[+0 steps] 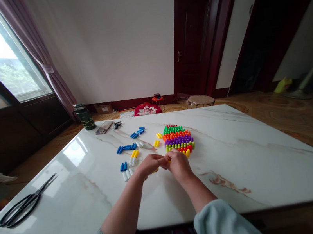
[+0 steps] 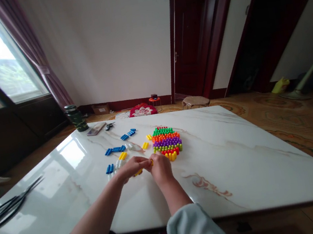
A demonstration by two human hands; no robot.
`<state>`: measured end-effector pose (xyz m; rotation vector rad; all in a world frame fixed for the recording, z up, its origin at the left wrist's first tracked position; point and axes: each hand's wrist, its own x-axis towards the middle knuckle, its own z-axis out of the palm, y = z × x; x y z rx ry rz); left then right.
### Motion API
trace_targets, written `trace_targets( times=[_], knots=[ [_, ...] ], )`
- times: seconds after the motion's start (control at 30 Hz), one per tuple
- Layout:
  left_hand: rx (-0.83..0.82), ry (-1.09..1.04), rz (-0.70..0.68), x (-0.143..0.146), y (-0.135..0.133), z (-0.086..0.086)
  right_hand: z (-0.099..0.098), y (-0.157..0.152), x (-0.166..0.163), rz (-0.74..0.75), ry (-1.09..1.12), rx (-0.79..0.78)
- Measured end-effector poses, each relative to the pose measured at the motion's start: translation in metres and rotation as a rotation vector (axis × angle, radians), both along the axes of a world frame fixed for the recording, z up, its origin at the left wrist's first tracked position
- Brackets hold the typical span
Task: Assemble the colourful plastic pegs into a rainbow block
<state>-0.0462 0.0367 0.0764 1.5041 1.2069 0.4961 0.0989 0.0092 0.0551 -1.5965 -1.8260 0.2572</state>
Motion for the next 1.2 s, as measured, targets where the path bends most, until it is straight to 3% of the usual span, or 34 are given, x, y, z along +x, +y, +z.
trace_targets(
  times=[0.27, 0.37, 0.5, 0.67, 0.8, 1.0, 1.2],
  knots=[
    [0.022, -0.075, 0.094, 0.002, 0.006, -0.013, -0.004, 0.004, 0.001, -0.09, 0.127, 0.037],
    [0.063, -0.157, 0.095, 0.003, 0.009, -0.015, -0.006, 0.006, 0.005, -0.12, 0.285, -0.013],
    [0.076, -0.256, 0.103, 0.006, 0.009, -0.015, -0.006, 0.009, 0.01, -0.059, 0.543, -0.05],
    [0.051, -0.307, 0.232, 0.006, 0.01, -0.01, -0.001, 0.009, 0.009, 0.055, 0.884, -0.152],
    [0.02, -0.309, 0.24, 0.004, 0.01, -0.009, 0.002, 0.004, 0.008, 0.168, 1.053, -0.263],
    [-0.014, -0.294, 0.204, 0.008, 0.005, -0.007, 0.004, 0.003, 0.009, 0.142, 0.953, -0.288],
    [-0.004, -0.314, 0.174, 0.01, 0.004, -0.006, 0.006, 0.001, 0.008, 0.168, 0.861, -0.171]
  ],
)
